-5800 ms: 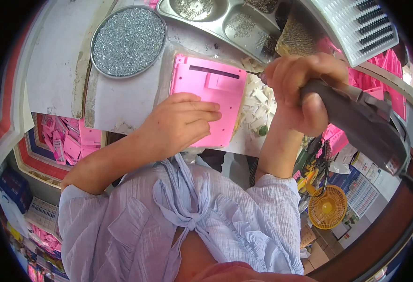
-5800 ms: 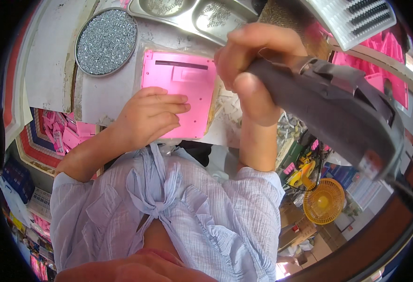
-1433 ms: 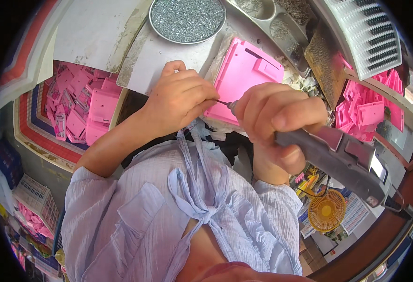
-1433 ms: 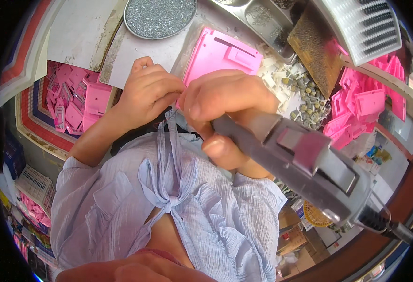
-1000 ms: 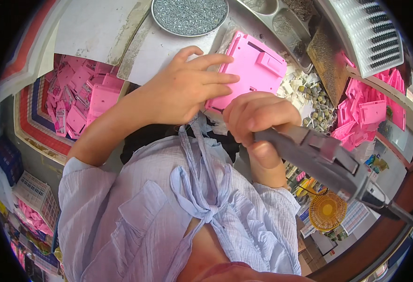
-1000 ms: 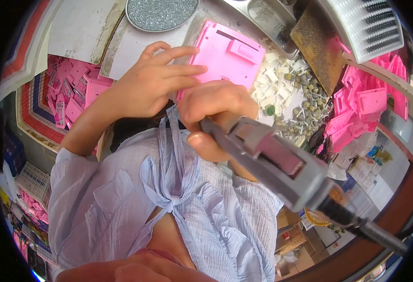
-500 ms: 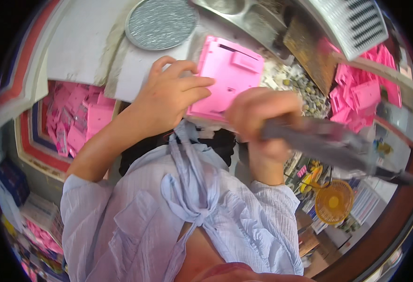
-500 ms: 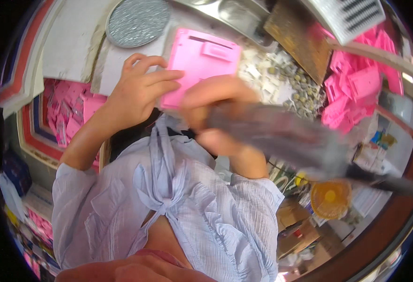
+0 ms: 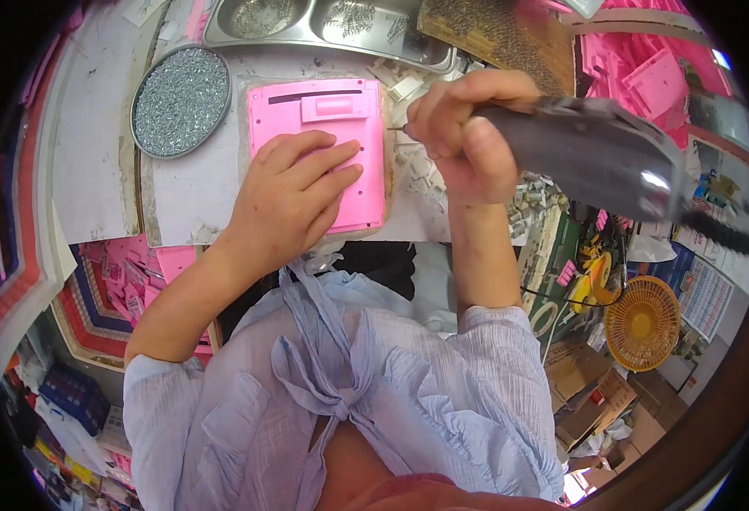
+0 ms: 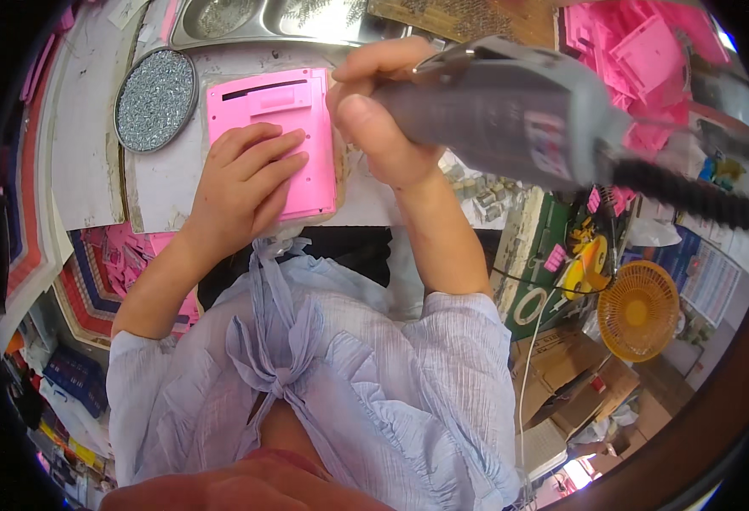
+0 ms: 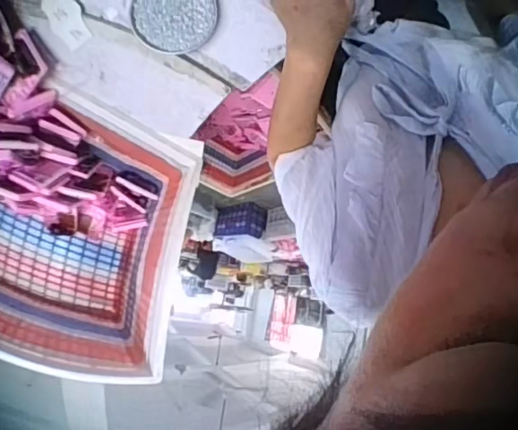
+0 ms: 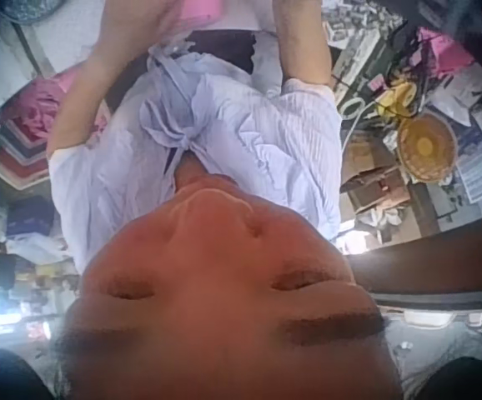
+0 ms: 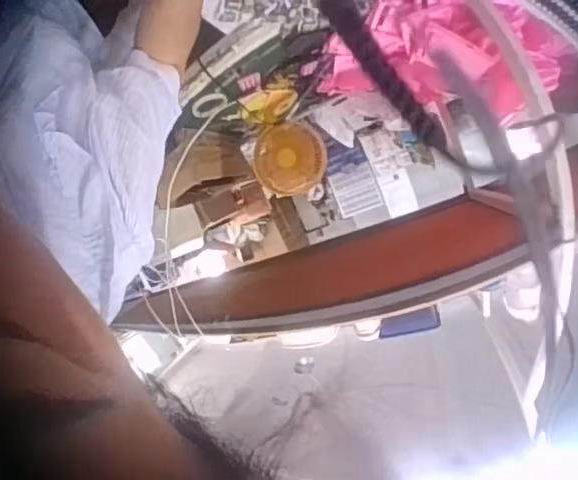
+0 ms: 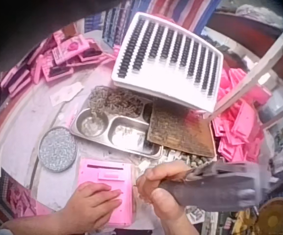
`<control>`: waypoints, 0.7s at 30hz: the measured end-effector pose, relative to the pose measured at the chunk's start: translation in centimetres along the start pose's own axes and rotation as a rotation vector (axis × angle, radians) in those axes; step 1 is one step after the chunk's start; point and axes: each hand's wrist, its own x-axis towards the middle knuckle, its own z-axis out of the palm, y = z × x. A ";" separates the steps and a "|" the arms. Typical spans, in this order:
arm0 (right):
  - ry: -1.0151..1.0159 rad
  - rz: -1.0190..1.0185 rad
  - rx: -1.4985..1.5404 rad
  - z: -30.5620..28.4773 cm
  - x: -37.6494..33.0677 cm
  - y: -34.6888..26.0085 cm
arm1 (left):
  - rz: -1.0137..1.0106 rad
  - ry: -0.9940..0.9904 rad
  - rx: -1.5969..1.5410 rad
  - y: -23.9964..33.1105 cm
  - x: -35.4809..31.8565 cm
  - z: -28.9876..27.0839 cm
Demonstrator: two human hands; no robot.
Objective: Assemble internal electronic components into a pink toy shell using a screwdriver and a soldering iron.
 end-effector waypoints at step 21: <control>-0.014 -0.009 -0.090 2.8 -2.4 -4.3 | -0.146 0.214 0.198 -3.6 2.7 -1.7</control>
